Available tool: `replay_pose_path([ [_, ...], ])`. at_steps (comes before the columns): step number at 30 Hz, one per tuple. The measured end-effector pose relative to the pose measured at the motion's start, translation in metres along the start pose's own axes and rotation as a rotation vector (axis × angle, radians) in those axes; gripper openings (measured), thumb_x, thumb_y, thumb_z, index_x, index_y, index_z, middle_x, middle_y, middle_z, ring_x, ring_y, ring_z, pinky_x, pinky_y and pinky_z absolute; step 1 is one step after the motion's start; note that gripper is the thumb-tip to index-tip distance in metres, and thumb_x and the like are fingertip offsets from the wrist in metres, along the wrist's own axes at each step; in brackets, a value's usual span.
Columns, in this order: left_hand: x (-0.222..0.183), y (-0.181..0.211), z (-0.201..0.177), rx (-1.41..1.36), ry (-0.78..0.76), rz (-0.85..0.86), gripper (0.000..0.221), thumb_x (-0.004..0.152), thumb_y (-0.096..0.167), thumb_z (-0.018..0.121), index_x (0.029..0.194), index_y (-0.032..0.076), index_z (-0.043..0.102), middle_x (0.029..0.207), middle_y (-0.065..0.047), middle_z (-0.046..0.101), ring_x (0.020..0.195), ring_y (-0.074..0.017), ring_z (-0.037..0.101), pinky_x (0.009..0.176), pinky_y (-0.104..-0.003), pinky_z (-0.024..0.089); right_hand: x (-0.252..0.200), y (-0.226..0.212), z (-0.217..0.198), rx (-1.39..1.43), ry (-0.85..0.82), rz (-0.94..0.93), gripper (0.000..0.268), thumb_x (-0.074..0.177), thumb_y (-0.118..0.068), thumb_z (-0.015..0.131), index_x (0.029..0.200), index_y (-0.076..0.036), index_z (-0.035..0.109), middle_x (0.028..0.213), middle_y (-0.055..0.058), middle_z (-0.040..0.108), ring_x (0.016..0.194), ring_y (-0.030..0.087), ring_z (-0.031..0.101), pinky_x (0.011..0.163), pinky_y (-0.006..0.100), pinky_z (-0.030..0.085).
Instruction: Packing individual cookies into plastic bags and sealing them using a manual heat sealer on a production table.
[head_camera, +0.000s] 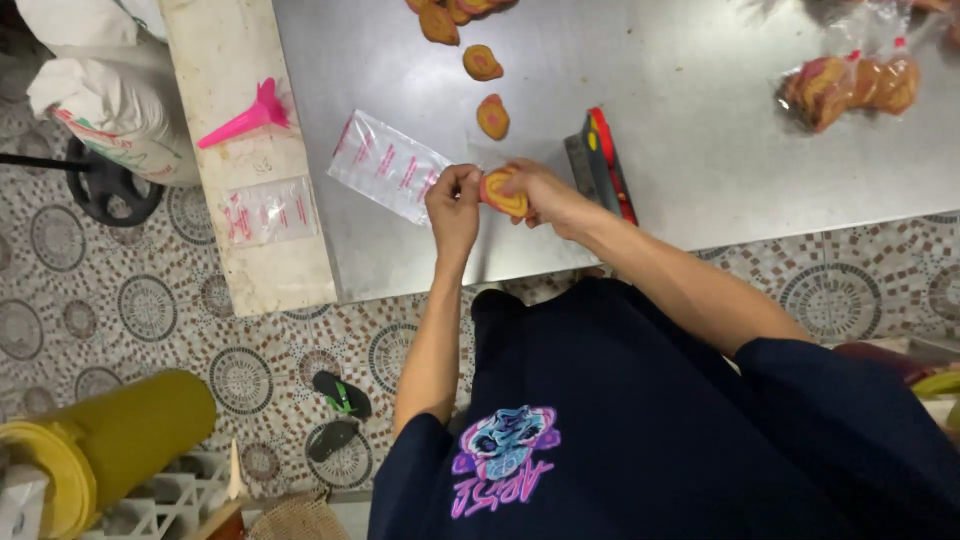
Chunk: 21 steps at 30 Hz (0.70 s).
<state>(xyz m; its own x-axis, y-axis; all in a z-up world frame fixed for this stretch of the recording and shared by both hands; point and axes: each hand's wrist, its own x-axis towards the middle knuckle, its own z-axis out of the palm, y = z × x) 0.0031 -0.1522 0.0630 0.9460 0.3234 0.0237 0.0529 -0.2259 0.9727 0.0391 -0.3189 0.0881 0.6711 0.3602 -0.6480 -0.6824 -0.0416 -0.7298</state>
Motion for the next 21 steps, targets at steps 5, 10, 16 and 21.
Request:
replay_pose_path([
  [5,0.022,0.009,-0.015,0.147,-0.002,0.164,0.007,0.095,0.008,0.069,0.095,0.008,0.076,0.07,-0.013,0.069,0.066,-0.027,0.067,0.058,-0.035,0.053,0.027,-0.01,0.016,-0.038,0.081,0.045,0.049,0.081,-0.021,0.066,0.126,-0.002,0.06,0.074,0.022,0.066,0.052,0.031,0.068,0.038,0.032,0.051],
  [10,0.06,-0.051,-0.036,0.345,-0.064,0.562,0.012,0.101,0.015,0.062,0.095,0.013,0.073,0.074,-0.008,0.067,0.074,-0.0287,0.069,0.066,-0.039,0.055,0.037,-0.019,0.051,-0.054,0.258,0.012,0.043,0.082,-0.017,0.073,0.119,0.003,0.066,0.074,0.025,0.068,0.054,0.033,0.072,0.041,0.036,0.057],
  [16,0.074,-0.068,-0.043,0.278,-0.302,0.652,0.014,0.104,0.016,0.057,0.093,0.01,0.063,0.074,-0.008,0.057,0.074,-0.0327,0.064,0.066,-0.039,0.053,0.042,0.018,0.059,0.052,0.317,0.062,0.067,0.09,-0.016,0.072,0.149,0.0,0.045,0.097,0.022,0.07,0.067,0.03,0.076,0.05,0.033,0.062],
  [21,0.067,-0.058,-0.044,0.355,-0.495,0.685,0.012,0.102,0.017,0.057,0.092,0.01,0.059,0.073,-0.011,0.056,0.074,-0.0351,0.064,0.065,-0.044,0.052,0.031,0.018,0.059,0.126,0.419,0.036,0.064,0.082,-0.012,0.084,0.136,0.004,0.054,0.099,0.019,0.068,0.073,0.033,0.076,0.063,0.038,0.067],
])
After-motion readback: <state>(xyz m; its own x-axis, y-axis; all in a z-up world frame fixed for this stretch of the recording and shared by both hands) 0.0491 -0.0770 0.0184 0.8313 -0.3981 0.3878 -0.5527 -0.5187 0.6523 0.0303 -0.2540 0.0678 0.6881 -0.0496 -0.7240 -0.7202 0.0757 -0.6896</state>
